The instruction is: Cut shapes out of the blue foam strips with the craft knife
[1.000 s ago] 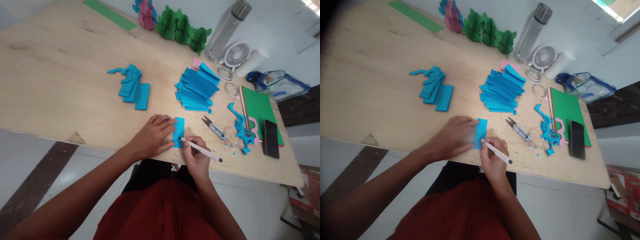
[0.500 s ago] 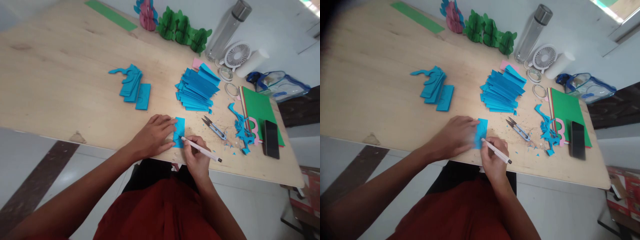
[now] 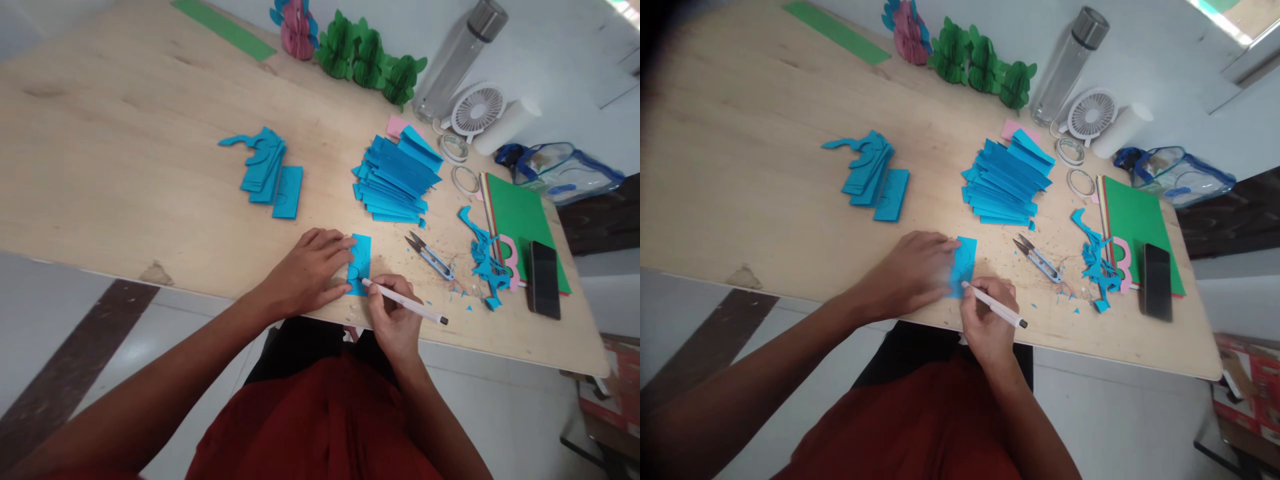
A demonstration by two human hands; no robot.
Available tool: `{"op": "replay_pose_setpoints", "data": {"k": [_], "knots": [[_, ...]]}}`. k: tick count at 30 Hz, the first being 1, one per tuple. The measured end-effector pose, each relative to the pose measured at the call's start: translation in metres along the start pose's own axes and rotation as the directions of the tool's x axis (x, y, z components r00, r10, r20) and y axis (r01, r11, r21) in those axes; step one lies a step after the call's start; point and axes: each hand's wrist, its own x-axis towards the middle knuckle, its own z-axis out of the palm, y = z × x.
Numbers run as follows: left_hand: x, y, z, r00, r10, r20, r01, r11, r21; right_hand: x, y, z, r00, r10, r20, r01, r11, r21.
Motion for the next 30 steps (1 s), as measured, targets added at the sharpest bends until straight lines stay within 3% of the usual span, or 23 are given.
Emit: {"op": "replay_pose_setpoints", "data": {"k": [16,30], "knots": [[0.0002,0.0006,0.0001,1.000,-0.002,-0.019,0.002,1.000,-0.007,0.0035,-0.0061,0.0002,0.996,-0.082,0.046,0.082,0.997,0.001],[-0.0003,0.0002,0.0002,1.000,-0.002,-0.010,0.002,1.000,-0.008,0.0012,-0.0012,-0.0001,0.999,-0.032,0.006,0.031,0.999,0.013]]}}
